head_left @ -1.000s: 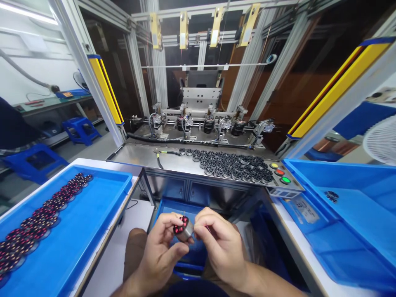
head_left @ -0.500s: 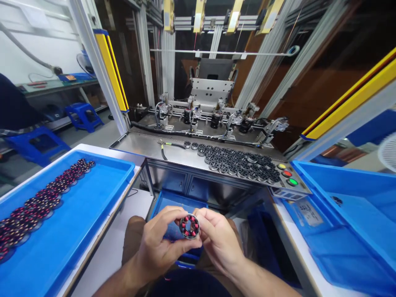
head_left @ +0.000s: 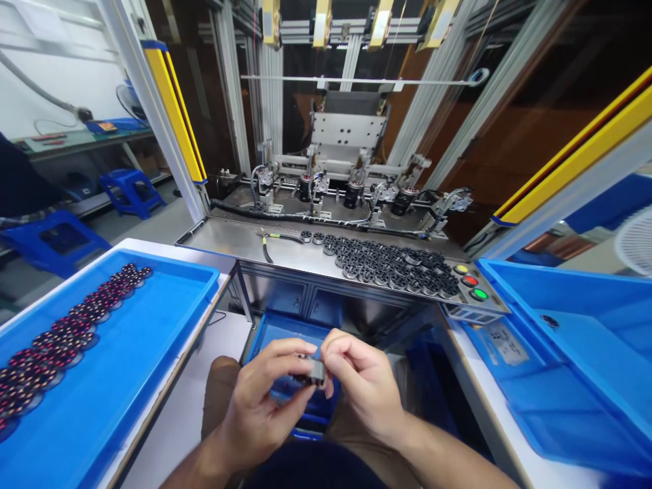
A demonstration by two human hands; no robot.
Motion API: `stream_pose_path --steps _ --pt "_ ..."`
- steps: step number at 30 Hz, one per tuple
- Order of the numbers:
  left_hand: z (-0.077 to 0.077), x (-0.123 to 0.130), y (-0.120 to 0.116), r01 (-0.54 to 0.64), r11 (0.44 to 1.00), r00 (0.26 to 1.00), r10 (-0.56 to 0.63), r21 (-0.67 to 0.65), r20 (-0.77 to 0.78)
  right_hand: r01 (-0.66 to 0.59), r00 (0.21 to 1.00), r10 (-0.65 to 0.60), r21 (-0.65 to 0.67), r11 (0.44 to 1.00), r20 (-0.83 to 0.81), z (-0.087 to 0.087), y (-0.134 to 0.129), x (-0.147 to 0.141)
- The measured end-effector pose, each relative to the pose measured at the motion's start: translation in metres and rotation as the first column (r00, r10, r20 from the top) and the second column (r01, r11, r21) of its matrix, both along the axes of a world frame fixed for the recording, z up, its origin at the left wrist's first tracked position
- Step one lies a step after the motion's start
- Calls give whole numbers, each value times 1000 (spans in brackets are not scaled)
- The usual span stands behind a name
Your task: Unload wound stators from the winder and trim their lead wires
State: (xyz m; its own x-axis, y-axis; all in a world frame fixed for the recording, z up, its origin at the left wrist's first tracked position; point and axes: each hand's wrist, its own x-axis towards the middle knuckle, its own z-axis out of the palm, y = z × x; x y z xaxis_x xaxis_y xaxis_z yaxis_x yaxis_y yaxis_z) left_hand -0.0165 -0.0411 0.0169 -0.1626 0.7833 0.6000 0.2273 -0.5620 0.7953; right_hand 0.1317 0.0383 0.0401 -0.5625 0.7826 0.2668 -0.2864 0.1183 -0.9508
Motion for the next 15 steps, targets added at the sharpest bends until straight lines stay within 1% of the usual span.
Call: stream_pose_path --steps 1,2,3,4,5,6,7,8,9,10,11,13,14,15 --pt "0 1 0 39 998 994 -35 -40 99 24 999 -28 151 988 21 3 2 3" --pt "0 2 0 91 993 972 -71 -81 224 40 998 -55 304 952 40 6 4 5" --pt "0 4 1 153 980 929 -100 -126 355 40 996 -73 446 894 57 9 6 8" --pt "0 5 2 231 957 871 -124 -174 476 31 994 -86 566 824 71 11 8 11" --pt "1 6 4 326 918 806 -146 -226 573 16 992 -97 659 752 86 13 9 14" --pt "2 7 6 436 859 741 -173 -269 649 6 989 -112 728 685 98 14 11 16" --pt "2 8 8 543 784 678 -196 -301 709 -1 986 -128 780 626 104 14 12 18" --pt "2 9 10 633 705 621 -215 -320 754 -3 985 -141 818 576 103 14 14 19" --pt "3 9 11 692 646 576 -226 -322 786 -4 985 -145 845 535 96 15 15 20" --pt "3 9 12 718 618 551 -225 -320 804 -4 986 -139 864 504 86 15 16 21" --pt "3 10 12 711 626 550 -212 -320 808 -9 989 -126 875 484 79 15 17 23" --pt "4 10 12 640 689 600 -171 -340 781 -19 992 -100 879 477 75 17 19 26" --pt "5 10 11 599 720 631 -155 -350 760 -15 992 -104 870 492 77 18 20 27" --pt "5 10 10 565 743 659 -143 -359 739 -2 991 -116 854 520 73 18 22 29"
